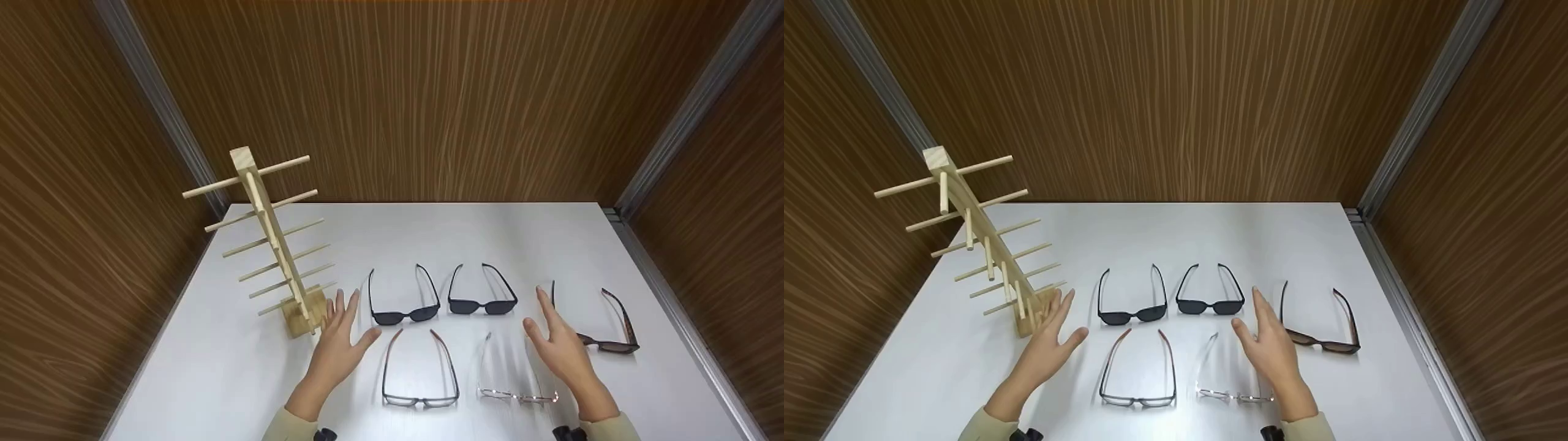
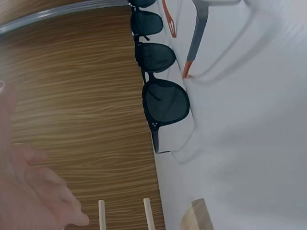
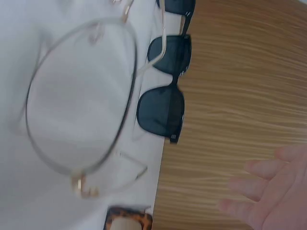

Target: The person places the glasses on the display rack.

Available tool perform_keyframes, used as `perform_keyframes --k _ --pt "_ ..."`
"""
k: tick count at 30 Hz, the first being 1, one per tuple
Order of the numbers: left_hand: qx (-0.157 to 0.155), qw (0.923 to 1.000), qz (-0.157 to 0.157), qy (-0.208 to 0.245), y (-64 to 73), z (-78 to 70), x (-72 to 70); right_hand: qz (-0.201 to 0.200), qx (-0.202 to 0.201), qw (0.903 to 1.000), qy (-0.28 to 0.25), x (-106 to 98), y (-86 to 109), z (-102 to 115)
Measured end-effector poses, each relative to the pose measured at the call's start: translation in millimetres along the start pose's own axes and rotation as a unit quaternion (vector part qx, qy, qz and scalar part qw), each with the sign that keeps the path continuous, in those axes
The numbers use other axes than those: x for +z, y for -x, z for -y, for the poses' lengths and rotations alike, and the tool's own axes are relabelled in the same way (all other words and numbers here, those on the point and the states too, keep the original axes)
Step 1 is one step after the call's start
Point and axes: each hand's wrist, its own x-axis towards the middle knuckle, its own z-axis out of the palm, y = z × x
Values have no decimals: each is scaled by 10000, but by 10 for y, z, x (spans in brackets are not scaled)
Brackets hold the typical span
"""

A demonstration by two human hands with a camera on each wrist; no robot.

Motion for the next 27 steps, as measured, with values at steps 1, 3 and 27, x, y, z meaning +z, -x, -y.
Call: perform_keyframes --k 1,3,27 --pt "-42 9997 8 245 14 4 0 -8 -1 9998 -191 18 7 17" --pt "-133 9975 8 689 43 17 3 -52 -65 9983 -568 67 15 50" --pt "-1465 9518 772 2582 240 281 222 786 1135 9564 -2573 603 206 466"
